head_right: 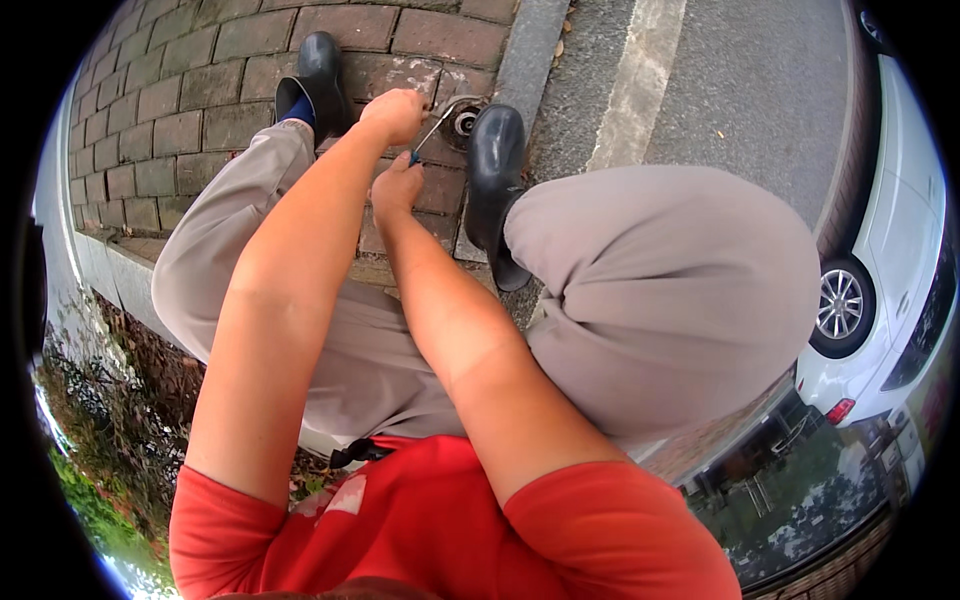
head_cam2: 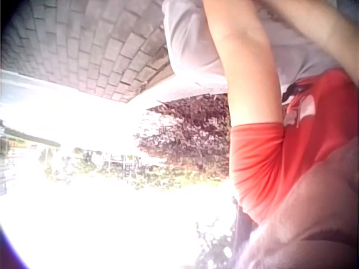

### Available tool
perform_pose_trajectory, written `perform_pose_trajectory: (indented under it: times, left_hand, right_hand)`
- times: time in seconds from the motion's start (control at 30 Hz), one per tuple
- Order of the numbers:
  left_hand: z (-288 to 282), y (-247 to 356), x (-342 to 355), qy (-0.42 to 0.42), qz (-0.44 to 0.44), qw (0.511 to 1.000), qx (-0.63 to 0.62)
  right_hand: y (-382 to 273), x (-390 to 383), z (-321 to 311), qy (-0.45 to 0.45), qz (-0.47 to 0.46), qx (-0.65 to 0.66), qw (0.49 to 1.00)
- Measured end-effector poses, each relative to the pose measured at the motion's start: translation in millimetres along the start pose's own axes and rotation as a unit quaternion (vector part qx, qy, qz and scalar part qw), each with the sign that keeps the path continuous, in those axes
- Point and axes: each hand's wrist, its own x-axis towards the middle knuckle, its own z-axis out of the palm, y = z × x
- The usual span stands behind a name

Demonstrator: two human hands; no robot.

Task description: The person uses a screwdriver to pry a metal ring and tangled hair out of a circular mechanical component while sitting on a curb.

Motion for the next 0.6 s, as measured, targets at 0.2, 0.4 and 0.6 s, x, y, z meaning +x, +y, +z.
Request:
perform_pose_trajectory:
  times: [0.2, 0.4, 0.6]
  left_hand:
    - [-2.8, 7.8, -18.1, -0.022, -0.037, 0.999, -0.029]
    - [-18.7, 18.7, -14.9, 0.004, 0.012, 1.0, 0.006]
    - [-26.1, 28.6, -8.0, -0.019, -0.003, 1.0, 0.009]
  right_hand:
    - [-32.2, -14.7, -16.8, 0.008, 0.023, -0.086, 0.996]
    - [-87.5, -1.5, -52.4, -0.127, 0.186, 0.021, 0.974]
    - [-84.4, -5.2, -60.2, -0.139, 0.174, 0.052, 0.973]
